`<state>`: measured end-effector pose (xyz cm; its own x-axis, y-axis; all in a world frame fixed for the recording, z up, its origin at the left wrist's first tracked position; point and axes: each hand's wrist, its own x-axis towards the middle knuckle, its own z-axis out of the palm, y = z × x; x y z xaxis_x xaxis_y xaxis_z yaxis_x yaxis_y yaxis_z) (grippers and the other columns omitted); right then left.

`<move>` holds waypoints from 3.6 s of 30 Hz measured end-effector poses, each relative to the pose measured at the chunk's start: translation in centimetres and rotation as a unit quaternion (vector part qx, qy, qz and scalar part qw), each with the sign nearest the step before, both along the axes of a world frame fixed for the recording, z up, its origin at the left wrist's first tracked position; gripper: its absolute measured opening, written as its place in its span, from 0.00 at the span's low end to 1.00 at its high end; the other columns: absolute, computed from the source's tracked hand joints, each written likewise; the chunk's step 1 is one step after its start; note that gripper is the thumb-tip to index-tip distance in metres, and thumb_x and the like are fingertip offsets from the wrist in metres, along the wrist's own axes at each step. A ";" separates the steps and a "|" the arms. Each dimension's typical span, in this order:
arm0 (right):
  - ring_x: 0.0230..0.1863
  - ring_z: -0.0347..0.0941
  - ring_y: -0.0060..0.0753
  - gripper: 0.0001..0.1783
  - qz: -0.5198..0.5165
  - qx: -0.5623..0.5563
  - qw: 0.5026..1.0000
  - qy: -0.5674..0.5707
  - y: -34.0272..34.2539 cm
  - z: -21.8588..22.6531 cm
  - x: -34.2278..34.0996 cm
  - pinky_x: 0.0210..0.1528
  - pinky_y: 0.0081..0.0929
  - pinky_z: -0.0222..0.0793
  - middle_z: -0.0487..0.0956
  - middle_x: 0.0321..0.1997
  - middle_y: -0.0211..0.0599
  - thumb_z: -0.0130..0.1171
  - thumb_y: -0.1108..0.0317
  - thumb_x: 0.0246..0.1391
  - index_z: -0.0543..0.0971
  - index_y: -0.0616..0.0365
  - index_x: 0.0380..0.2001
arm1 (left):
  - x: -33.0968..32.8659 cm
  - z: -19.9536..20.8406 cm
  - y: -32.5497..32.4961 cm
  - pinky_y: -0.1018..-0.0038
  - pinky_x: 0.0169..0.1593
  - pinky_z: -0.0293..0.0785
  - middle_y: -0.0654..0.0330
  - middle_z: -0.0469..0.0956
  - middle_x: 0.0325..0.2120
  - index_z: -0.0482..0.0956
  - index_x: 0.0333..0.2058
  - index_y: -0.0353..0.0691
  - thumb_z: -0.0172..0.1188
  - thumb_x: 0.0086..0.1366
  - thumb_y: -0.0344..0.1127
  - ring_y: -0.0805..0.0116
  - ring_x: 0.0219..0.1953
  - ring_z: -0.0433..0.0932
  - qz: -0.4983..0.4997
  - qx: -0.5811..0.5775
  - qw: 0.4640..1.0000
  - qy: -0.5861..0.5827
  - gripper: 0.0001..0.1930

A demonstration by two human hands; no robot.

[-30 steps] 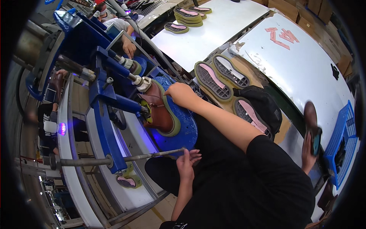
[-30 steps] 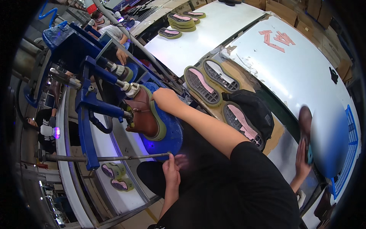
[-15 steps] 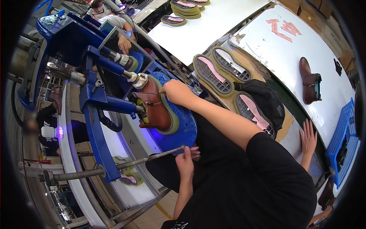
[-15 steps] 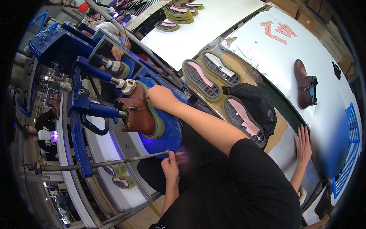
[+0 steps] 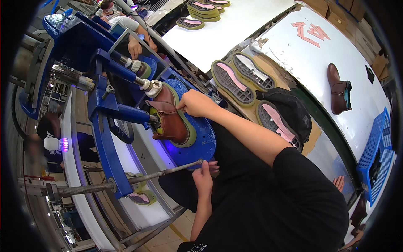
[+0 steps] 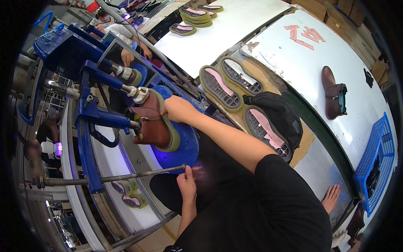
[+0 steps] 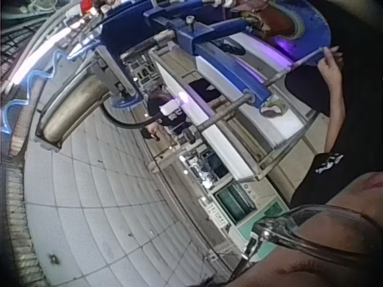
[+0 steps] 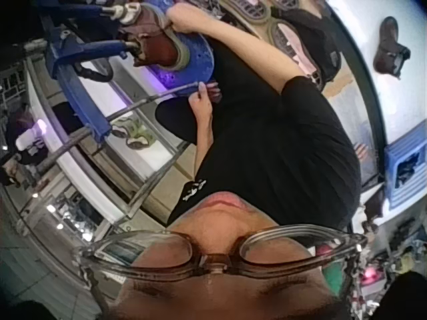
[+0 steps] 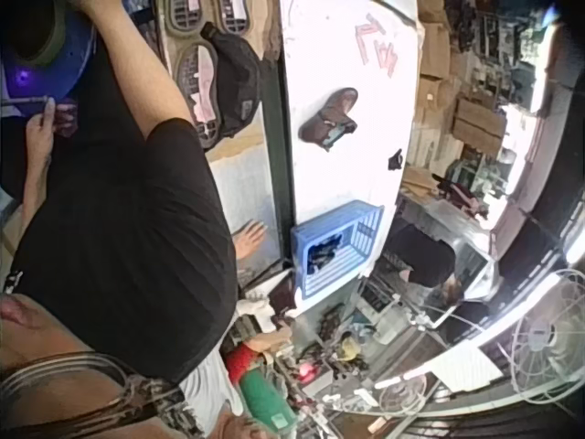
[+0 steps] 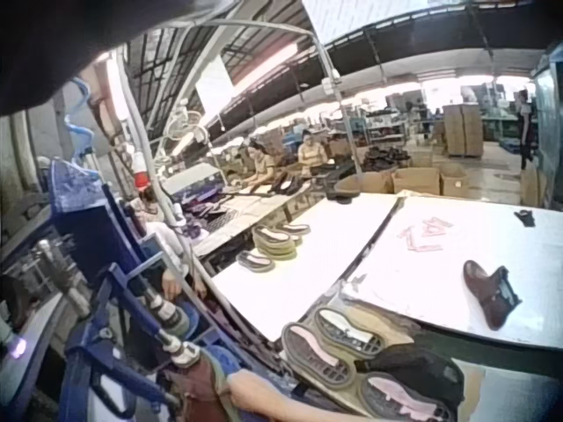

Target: The person attaches boot uppers to soles by aligning them on a pressing machine fixture, clamping the boots down, and pressing the edges along the soles by hand.

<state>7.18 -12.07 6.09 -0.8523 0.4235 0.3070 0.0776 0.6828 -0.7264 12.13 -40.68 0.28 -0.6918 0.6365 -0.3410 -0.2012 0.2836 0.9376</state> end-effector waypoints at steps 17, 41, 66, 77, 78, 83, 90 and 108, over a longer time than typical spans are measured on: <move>0.35 0.82 0.51 0.17 0.060 0.031 0.997 -0.025 -3.0 1.8 5.7 0.40 0.42 0.78 0.86 0.32 0.45 0.62 0.75 0.45 0.90 0.52 0.40 | -0.1 0.4 0.0 0.74 0.41 0.81 0.50 0.87 0.36 0.85 0.36 0.26 0.51 0.79 0.44 0.67 0.34 0.85 -0.004 -0.012 1.000 0.011 0.24; 0.37 0.81 0.44 0.22 -0.040 0.055 0.997 0.041 -13.6 3.1 12.3 0.40 0.36 0.76 0.82 0.36 0.42 0.57 0.77 0.56 0.76 0.58 0.55 | -2.2 -1.3 -3.2 0.74 0.39 0.81 0.54 0.86 0.37 0.84 0.41 0.30 0.50 0.79 0.53 0.71 0.34 0.84 -0.047 0.051 0.998 -0.001 0.27; 0.37 0.81 0.35 0.45 -0.091 -0.077 0.988 0.093 -12.4 5.7 2.2 0.44 0.31 0.75 0.85 0.40 0.51 0.76 0.61 0.49 0.69 0.70 0.66 | -7.6 4.6 -1.9 0.72 0.36 0.83 0.54 0.85 0.26 0.84 0.35 0.32 0.54 0.74 0.61 0.64 0.30 0.87 0.010 0.123 0.982 -0.143 0.31; 0.50 0.80 0.35 0.20 0.060 -0.610 0.774 0.160 -10.5 6.3 1.0 0.54 0.34 0.78 0.80 0.50 0.36 0.62 0.78 0.60 0.72 0.62 0.54 | -12.7 15.2 2.9 0.63 0.61 0.75 0.55 0.74 0.58 0.62 0.66 0.42 0.62 0.73 0.49 0.63 0.59 0.77 0.147 0.389 0.874 -0.252 0.31; 0.52 0.79 0.35 0.20 0.084 -0.645 0.747 0.136 -11.4 6.4 0.7 0.56 0.34 0.77 0.80 0.51 0.36 0.62 0.77 0.61 0.73 0.61 0.55 | -13.2 14.8 3.8 0.65 0.62 0.73 0.56 0.74 0.58 0.63 0.66 0.42 0.65 0.71 0.45 0.64 0.59 0.76 0.229 0.374 0.889 -0.134 0.31; 0.55 0.78 0.34 0.24 0.195 -0.601 0.770 0.088 -12.0 4.6 -0.4 0.60 0.33 0.74 0.80 0.54 0.32 0.63 0.68 0.66 0.70 0.58 0.62 | -14.7 12.9 3.0 0.69 0.60 0.72 0.61 0.76 0.51 0.67 0.62 0.39 0.73 0.65 0.37 0.69 0.54 0.76 0.341 0.381 0.858 0.034 0.32; 0.73 0.64 0.47 0.56 0.337 -0.423 0.841 0.022 -9.6 5.3 2.4 0.72 0.43 0.61 0.66 0.73 0.55 0.61 0.37 0.61 0.54 0.72 0.74 | -17.3 6.7 -4.8 0.58 0.69 0.67 0.55 0.70 0.66 0.64 0.68 0.39 0.66 0.69 0.37 0.58 0.66 0.70 0.111 0.497 0.857 -0.072 0.33; 0.64 0.75 0.43 0.34 0.027 -0.397 0.908 0.133 -7.1 9.5 14.6 0.69 0.39 0.67 0.78 0.62 0.57 0.55 0.52 0.72 0.70 0.73 0.65 | -35.7 13.9 -1.0 0.40 0.69 0.68 0.47 0.38 0.77 0.50 0.73 0.35 0.59 0.71 0.36 0.45 0.76 0.49 0.181 0.689 0.394 -0.581 0.38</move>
<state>21.80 -19.22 15.55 -0.8187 0.5612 0.1215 -0.1907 -0.0661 -0.9794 -23.55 -41.72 14.17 -0.7088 0.7025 -0.0639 -0.5153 -0.5775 -0.6332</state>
